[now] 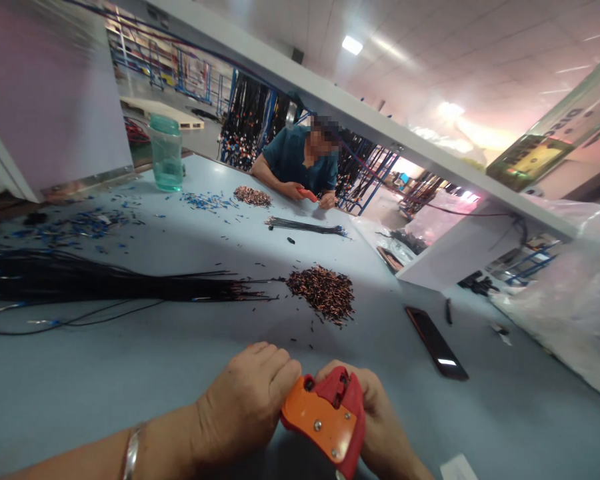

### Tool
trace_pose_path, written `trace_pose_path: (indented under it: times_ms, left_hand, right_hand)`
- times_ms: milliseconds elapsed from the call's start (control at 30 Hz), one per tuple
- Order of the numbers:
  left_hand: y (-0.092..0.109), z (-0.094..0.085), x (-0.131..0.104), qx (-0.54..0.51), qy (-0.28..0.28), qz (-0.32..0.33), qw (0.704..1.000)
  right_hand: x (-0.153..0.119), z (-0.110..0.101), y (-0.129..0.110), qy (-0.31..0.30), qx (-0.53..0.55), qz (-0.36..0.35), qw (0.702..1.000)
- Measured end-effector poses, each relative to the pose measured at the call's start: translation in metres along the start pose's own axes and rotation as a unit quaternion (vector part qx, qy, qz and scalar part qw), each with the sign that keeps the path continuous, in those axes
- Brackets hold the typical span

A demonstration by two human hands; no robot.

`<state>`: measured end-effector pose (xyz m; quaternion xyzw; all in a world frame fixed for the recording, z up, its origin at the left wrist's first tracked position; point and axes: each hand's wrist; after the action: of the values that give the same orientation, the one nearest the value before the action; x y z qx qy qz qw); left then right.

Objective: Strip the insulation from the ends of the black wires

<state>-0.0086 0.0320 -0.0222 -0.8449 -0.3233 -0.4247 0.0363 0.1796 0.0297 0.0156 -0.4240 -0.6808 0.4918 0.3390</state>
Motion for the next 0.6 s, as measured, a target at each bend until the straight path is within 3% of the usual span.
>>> trace_pose_path:
  times_ms: [600]
  left_hand:
    - [0.0041, -0.0057, 0.0004, 0.000, 0.009, 0.016, 1.000]
  right_hand:
    - [-0.0015, 0.0012, -0.0035, -0.025, -0.010, 0.011, 1.000]
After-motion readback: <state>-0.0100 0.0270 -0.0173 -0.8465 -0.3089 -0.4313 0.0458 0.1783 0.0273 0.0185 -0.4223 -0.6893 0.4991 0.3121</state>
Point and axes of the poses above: each hand's wrist, its own x-axis towards the middle knuckle, its own z-axis out of the palm, y = z × x, and after that the axes turned 5 degrees about -x, right-handed
